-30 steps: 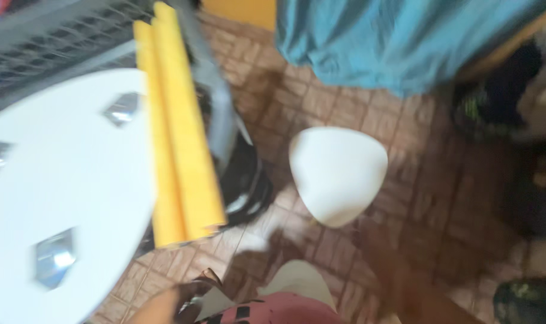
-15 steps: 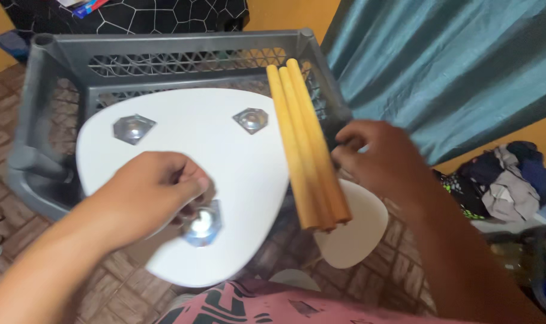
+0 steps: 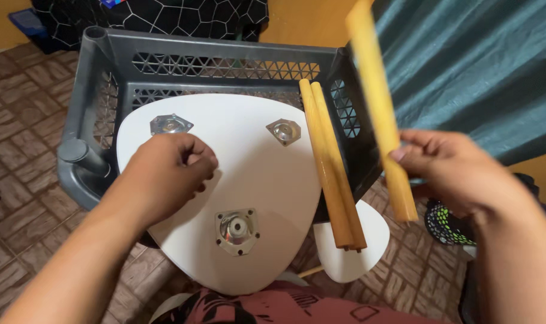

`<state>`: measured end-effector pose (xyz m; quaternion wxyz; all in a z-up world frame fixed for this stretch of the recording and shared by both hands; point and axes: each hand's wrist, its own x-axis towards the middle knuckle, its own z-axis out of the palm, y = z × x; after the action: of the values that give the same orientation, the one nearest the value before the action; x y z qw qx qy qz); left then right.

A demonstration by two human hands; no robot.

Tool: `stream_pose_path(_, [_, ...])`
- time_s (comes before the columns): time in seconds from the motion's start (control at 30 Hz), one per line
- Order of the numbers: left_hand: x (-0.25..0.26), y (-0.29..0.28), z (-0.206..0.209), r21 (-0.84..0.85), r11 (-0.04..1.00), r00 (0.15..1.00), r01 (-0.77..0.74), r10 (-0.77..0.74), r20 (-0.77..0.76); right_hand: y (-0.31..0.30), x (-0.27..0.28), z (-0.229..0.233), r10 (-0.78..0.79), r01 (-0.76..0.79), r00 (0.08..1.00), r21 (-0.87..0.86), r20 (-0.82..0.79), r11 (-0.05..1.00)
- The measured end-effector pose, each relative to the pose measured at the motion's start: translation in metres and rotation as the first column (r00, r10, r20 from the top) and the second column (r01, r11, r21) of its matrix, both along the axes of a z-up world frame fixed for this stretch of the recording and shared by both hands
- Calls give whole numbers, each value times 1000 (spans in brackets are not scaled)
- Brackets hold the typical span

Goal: The person assembles a small white stool by inserting wooden legs into metal brackets on the underside of the seat. They handle multiple legs and the seat, aligning and pushing each leg into place.

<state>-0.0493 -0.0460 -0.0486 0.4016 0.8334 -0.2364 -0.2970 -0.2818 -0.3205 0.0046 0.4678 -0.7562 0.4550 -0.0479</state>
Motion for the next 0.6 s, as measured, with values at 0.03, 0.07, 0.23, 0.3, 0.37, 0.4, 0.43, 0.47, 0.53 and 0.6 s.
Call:
stream_pose_path(0.03, [-1,-7,-5,-79,997,999,-3,-2,-53,-4,1,5,30,-37,993,59,116,998])
stream_pose_path(0.07, [-3,-16,-12,-159,987,995,-10,-7,-104,-7,7,4,9,-17,989,59,146,998])
stream_pose_path(0.23, [-9,-56,-46,-318,948,995,34,-62,-76,-25,76,-23,-1,-34,891,69,454,997])
stream_pose_path(0.3, [-8,-78,-58,-390,919,996,56,-25,84,-30,103,-39,70,-85,833,1,549,996])
stream_pose_path(0.37, [-5,-99,-67,-428,904,985,16,60,163,-30,120,-54,134,-136,783,-43,607,990])
stream_pose_path(0.4, [-4,-109,-72,-448,894,974,-3,103,200,-30,125,-62,180,-186,744,-59,643,981])
stream_pose_path(0.43, [-2,-119,-76,-449,893,965,-23,137,222,-31,128,-68,225,-236,701,-78,677,969])
stream_pose_path(0.47, [-2,-129,-79,-452,891,956,-41,167,242,-32,130,-73,242,-258,702,-78,670,963])
stream_pose_path(0.53, [-3,-143,-84,-463,886,934,-35,193,300,-36,132,-81,276,-301,704,-78,655,951])
stream_pose_path(0.6, [-6,-154,-86,-475,880,908,16,186,376,-37,137,-86,251,-278,717,-63,650,958])
